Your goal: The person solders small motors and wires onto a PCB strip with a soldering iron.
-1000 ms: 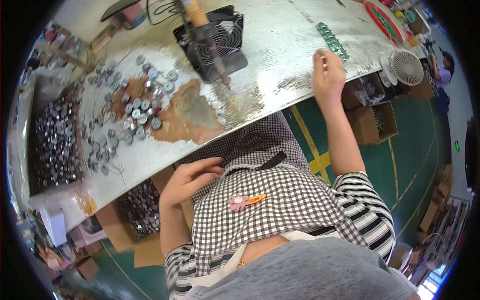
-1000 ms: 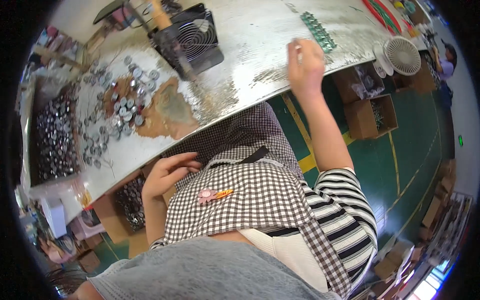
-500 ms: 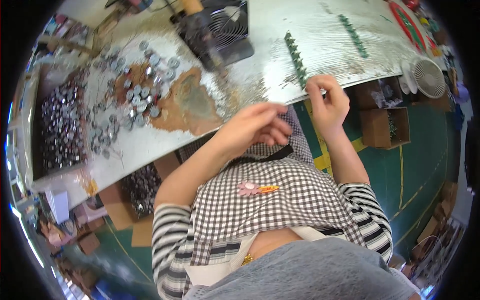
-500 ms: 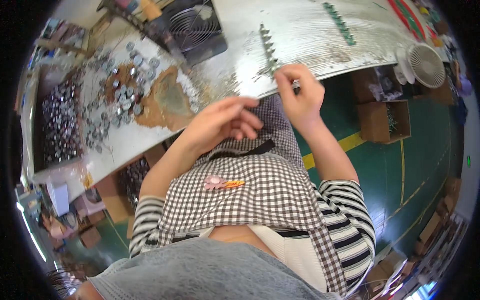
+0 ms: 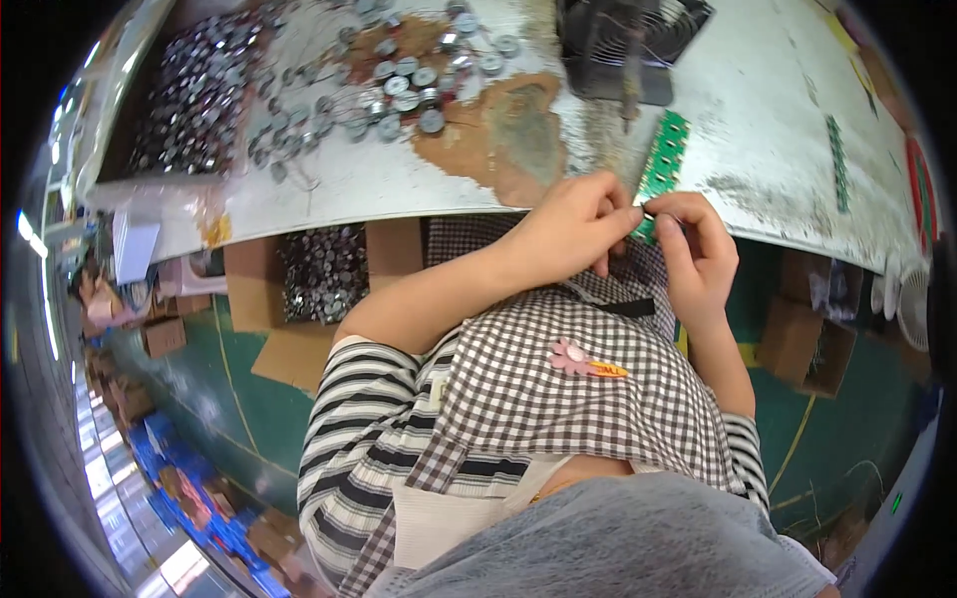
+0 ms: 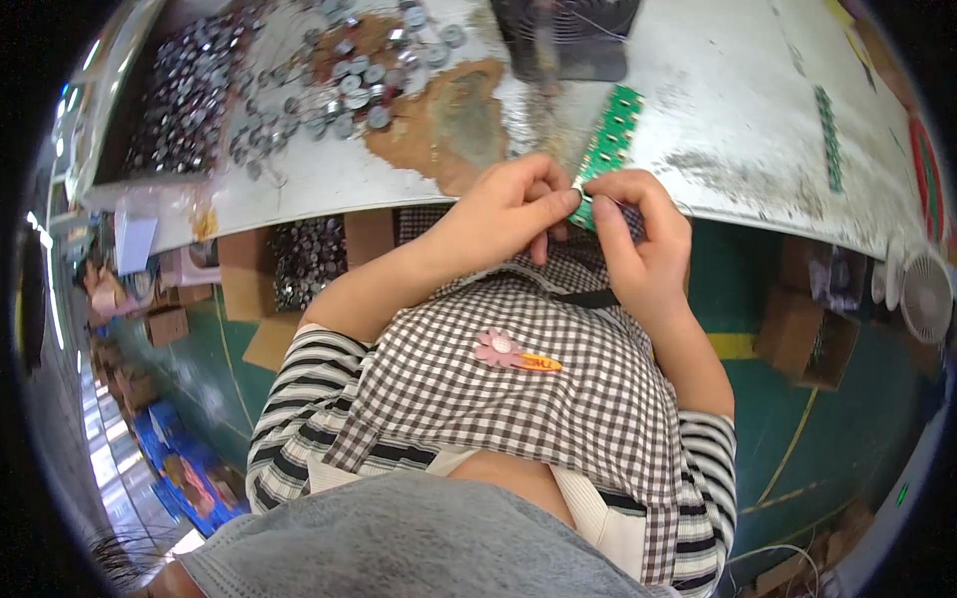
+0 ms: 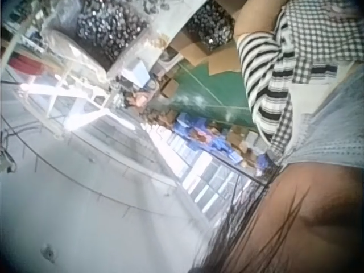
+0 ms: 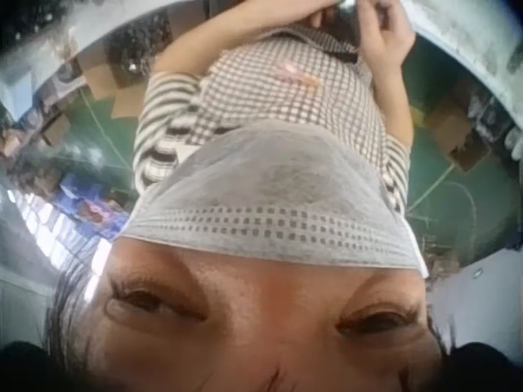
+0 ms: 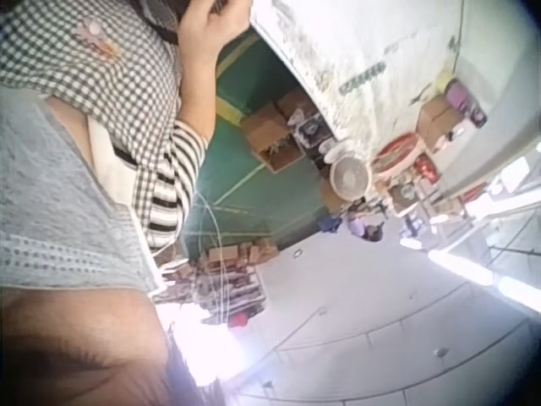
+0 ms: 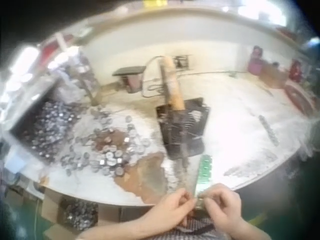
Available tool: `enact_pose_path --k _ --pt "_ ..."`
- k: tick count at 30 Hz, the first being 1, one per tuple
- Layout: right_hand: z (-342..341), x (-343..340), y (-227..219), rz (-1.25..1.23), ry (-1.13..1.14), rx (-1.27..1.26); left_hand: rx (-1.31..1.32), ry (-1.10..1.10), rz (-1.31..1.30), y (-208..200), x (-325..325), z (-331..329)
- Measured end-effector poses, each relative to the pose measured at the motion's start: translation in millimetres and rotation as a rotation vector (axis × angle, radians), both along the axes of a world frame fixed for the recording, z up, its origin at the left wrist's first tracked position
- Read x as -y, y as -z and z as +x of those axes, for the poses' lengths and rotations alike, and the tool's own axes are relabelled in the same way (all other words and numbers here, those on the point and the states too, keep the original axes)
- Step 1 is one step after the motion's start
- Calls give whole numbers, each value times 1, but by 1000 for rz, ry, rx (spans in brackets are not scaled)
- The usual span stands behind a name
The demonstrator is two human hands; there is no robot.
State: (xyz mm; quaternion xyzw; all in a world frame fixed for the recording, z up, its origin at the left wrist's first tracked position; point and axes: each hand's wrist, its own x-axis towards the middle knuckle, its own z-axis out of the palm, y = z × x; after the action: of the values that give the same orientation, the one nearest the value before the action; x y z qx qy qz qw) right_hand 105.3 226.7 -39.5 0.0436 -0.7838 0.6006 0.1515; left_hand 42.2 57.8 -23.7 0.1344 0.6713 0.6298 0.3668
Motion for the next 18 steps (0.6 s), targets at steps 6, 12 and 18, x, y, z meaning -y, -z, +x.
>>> enact_pose_path --k 6,12,18 --pt "-9 20 -10 387 -115 -166 -606 -39 -78 -15 24 15" --pt "-12 30 -13 123 -179 47 -771 -94 -16 -11 34 0" --pt "-20 5 -2 -278 -147 70 -1632 -433 -384 -49 84 -100"
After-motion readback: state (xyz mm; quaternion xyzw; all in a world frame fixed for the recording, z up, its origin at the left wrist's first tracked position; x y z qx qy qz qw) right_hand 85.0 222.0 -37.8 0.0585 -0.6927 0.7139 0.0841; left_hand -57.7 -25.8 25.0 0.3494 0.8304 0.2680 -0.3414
